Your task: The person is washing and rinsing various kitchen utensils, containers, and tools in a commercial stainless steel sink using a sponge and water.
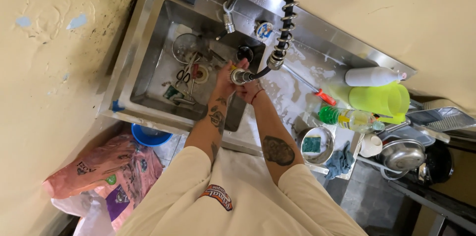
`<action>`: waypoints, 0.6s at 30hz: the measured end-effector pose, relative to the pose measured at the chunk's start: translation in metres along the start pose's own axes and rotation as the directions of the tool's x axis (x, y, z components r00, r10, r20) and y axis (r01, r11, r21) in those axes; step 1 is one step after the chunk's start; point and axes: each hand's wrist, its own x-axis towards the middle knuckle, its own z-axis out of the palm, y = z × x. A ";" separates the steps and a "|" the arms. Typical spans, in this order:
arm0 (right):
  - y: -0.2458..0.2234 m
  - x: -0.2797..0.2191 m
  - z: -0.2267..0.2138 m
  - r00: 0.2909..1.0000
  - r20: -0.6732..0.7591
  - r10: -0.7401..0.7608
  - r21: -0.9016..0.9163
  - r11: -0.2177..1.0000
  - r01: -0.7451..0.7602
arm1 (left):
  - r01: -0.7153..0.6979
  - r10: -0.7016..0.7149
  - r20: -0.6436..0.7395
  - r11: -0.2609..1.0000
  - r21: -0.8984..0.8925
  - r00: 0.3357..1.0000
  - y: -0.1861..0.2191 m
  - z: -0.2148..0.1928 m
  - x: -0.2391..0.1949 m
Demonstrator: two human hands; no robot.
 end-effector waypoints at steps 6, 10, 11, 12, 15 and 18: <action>-0.001 0.024 -0.002 0.999 -0.013 0.039 0.168 0.985 -0.036 | 0.133 -0.068 -0.178 0.911 0.389 0.982 -0.014 0.094 -0.067; 0.006 0.031 0.009 0.997 -0.006 0.071 0.292 0.954 -0.066 | 0.083 -0.027 -0.147 0.916 0.392 0.989 -0.020 0.112 -0.080; 0.005 0.036 0.013 0.997 0.001 0.078 0.326 0.942 -0.074 | 0.053 -0.002 -0.130 0.920 0.389 0.991 -0.018 0.114 -0.082; 0.006 0.040 0.008 0.997 0.006 0.080 0.324 0.943 -0.078 | 0.051 0.002 -0.134 0.921 0.386 0.991 -0.015 0.113 -0.085; 0.015 0.045 -0.005 0.994 0.028 0.104 0.398 0.911 -0.107 | -0.002 0.050 -0.116 0.925 0.380 0.992 -0.008 0.083 -0.072; -0.003 0.002 -0.022 0.992 0.051 0.116 0.461 0.878 -0.127 | -0.077 0.118 -0.070 0.900 0.430 0.991 -0.004 0.007 -0.007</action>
